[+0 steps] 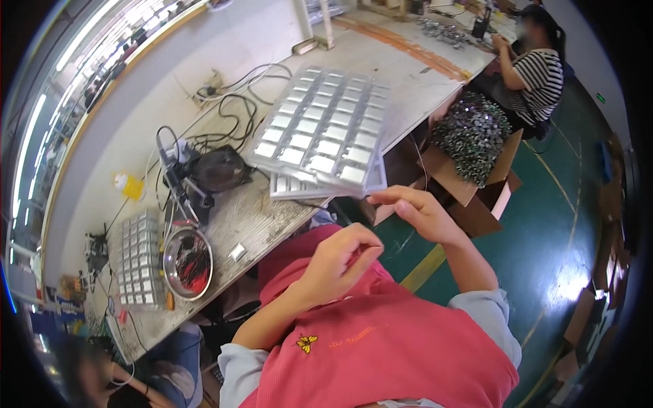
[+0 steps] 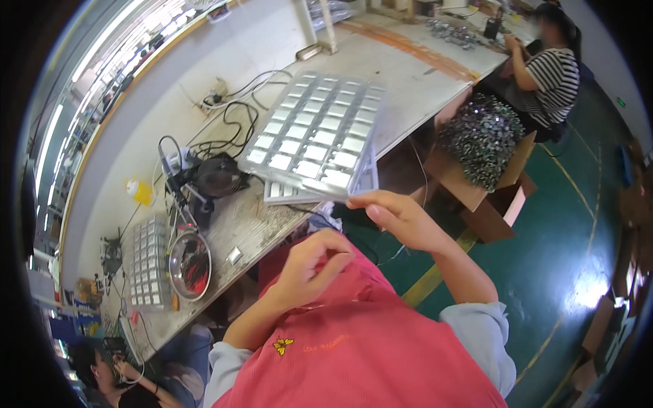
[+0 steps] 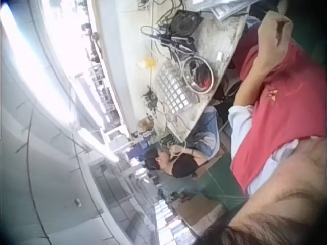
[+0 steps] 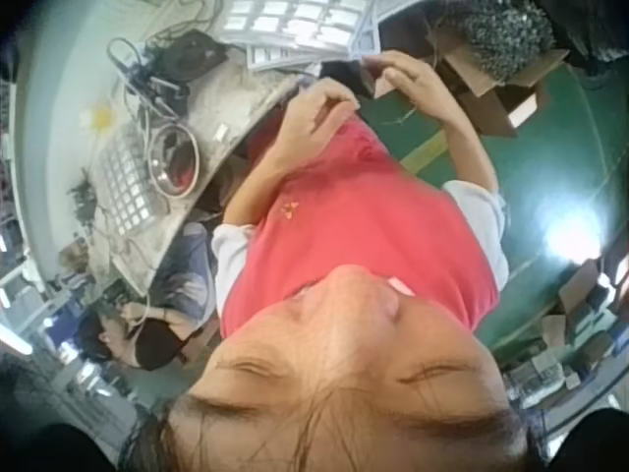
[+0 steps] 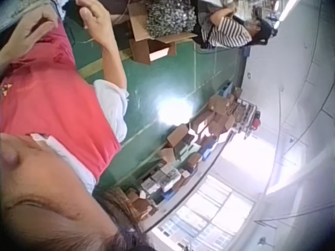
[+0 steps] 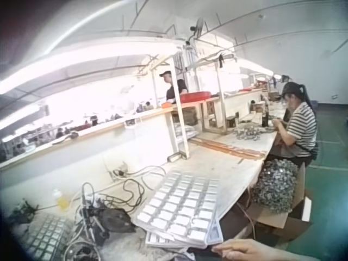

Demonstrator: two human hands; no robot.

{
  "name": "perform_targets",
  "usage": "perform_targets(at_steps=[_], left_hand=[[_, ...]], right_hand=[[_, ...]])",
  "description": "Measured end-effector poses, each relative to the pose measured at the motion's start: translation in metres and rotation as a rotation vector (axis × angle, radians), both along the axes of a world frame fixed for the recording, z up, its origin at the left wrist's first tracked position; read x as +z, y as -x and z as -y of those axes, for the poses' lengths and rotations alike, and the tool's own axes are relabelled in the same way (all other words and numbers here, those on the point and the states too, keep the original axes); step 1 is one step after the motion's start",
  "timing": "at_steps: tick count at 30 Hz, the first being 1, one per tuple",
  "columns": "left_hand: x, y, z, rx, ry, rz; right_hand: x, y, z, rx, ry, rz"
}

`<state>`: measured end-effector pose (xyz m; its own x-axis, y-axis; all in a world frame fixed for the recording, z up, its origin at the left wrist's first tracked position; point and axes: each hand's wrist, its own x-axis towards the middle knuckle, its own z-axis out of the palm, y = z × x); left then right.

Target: The person attaches wires from a dish onto the terminals of small battery cells by hand and arranges plastic trays of battery packs on the workbench.

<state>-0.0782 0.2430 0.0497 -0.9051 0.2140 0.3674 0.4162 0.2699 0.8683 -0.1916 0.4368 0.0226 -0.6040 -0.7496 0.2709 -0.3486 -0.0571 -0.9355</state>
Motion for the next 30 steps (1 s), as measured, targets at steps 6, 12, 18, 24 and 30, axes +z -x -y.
perform_targets(at_steps=[6, 12, 18, 24, 30], left_hand=[[-0.026, -0.006, -0.007, -0.012, 0.201, -0.078], [-0.028, -0.019, 0.004, 0.091, 0.335, -0.162], [-0.003, -0.047, 0.036, 0.358, -0.169, 0.229], [-0.002, -0.044, 0.061, 0.325, -0.575, 0.302], [-0.014, -0.045, 0.081, 0.271, -0.608, 0.433]], right_hand=[[0.023, -0.009, 0.064, 0.227, 0.004, 0.319], [0.043, -0.007, 0.083, 0.241, -0.104, 0.415], [0.010, -0.016, 0.096, 0.180, 0.037, -0.166], [0.024, -0.024, 0.100, 0.249, -0.233, -0.109], [0.023, -0.031, 0.110, 0.265, -0.213, -0.227]])
